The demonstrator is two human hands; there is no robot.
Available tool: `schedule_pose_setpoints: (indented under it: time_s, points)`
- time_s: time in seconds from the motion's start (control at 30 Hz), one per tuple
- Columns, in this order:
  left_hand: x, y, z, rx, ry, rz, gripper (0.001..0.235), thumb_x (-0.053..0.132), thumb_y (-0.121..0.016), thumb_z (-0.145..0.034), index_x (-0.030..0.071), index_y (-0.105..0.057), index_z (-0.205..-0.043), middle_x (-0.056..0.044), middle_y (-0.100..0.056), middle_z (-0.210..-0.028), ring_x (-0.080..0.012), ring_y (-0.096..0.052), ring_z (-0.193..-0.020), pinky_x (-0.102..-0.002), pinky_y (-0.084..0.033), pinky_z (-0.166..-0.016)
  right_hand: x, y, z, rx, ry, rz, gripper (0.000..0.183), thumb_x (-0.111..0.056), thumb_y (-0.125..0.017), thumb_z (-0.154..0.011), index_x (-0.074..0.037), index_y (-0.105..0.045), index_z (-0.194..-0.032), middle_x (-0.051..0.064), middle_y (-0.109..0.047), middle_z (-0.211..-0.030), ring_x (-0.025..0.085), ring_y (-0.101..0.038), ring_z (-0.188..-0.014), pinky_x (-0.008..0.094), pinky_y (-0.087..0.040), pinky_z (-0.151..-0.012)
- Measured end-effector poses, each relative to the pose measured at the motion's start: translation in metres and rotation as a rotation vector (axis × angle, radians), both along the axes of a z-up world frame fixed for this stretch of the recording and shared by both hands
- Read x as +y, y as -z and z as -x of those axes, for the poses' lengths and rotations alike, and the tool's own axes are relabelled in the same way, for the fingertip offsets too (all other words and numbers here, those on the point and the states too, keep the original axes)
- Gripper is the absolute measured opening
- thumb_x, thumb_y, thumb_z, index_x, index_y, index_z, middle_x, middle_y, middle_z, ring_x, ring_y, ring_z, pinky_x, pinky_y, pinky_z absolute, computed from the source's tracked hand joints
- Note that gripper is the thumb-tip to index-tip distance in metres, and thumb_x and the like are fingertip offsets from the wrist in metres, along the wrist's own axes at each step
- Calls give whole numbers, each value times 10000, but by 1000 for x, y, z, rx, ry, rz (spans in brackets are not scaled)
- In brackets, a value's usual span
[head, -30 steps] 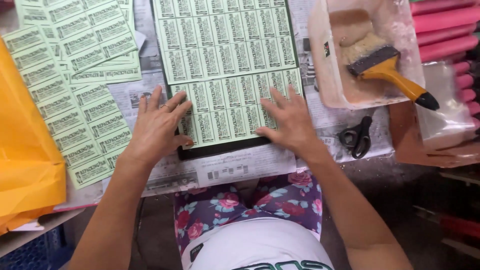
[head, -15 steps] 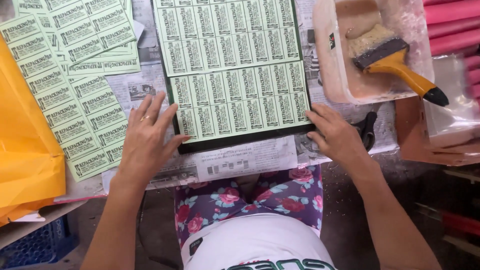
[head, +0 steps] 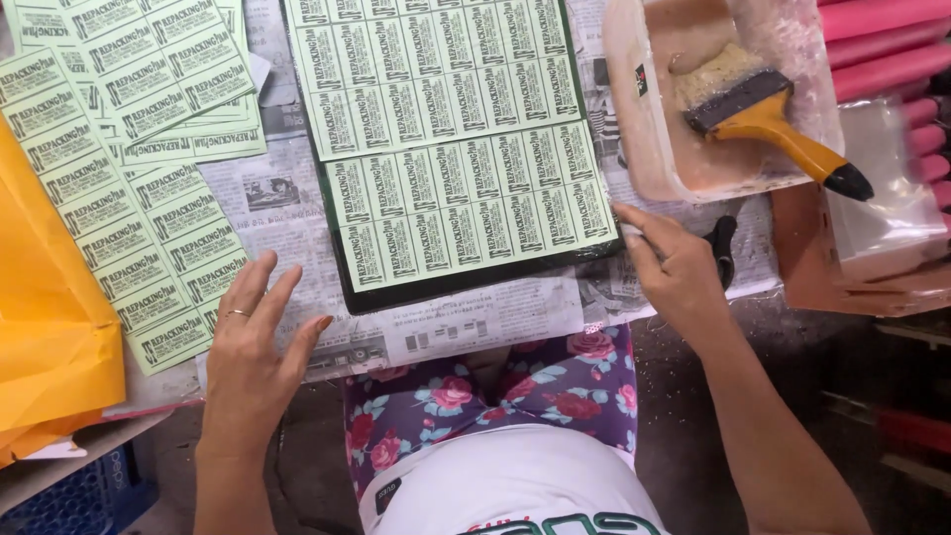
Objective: Applying glue to a promotional board with a brush and sticking sheets of labels onto it.
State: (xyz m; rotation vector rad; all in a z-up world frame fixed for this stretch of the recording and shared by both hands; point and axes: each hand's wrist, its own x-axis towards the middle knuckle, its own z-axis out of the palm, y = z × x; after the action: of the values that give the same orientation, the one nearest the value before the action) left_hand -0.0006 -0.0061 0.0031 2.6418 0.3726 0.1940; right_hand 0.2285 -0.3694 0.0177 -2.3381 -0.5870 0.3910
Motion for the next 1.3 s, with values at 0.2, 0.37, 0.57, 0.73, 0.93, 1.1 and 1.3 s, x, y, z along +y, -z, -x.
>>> schedule_pose_setpoints:
  time_s: [0.2,0.37,0.57,0.73,0.93,1.1,1.3]
  points:
    - [-27,-9,-4,-108,-71,248,482,77,-645,-941,0,-551,-1407,-251,-590,-1406,-357,-561,-1301,-430,-452,-1148,15,-20,1,230,193,-383,407,-15,-523,-1006,2,-550,-1411,178,-647,-1365,262,-662,-1216,354,-639,-932]
    - [-62,35,9,-293,-228,1233,215,31,-646,-950,-2,-655,-1161,-149,-749,-1004,-220,-747,-932,-294,-648,-838,23,12,-11,507,289,-822,868,-103,-525,-947,-90,-8,-1643,267,-441,-1589,259,-614,-1162,501,-604,-891]
    - [-98,55,3,39,9,2157,1102,620,-732,-765,33,-283,-1582,-231,-517,-1488,-377,-612,-1252,-432,-592,-954,48,-33,-10,583,398,-779,690,-238,-540,-991,-136,-272,-1618,107,-177,-1697,330,-382,-1433,463,-605,-993]
    - [-73,31,-18,-298,-153,2612,1061,695,-584,-836,-66,-270,-1505,-294,-334,-1538,-479,-339,-1455,-557,-456,-1098,29,-14,-31,629,360,-912,854,-51,-594,-955,-100,-203,-1713,51,-671,-1177,72,-710,-922,291,-698,-821]
    - [-47,21,-32,-321,-422,2276,1261,789,-643,-713,130,13,-1564,-165,13,-1555,-450,-227,-1451,-543,-532,-1014,24,-9,-27,651,392,-900,758,-43,-517,-970,-137,-238,-1669,137,-494,-1563,151,-651,-1168,233,-648,-882]
    - [21,19,-74,-252,-321,2021,1211,865,-422,-761,22,-140,-1583,-274,-25,-1661,-261,-531,-1211,-208,-565,-730,27,-16,-11,612,387,-763,658,-244,-450,-1037,-184,-215,-1648,99,-428,-1628,310,-533,-1309,464,-517,-931]
    - [71,53,-168,-43,-465,1784,295,267,-709,-896,164,-588,-1145,-9,-692,-922,-170,-673,-800,-391,-618,-725,28,5,20,604,489,-818,706,-141,-490,-1056,-129,-222,-1709,-86,-383,-755,12,-484,-725,314,-643,-811]
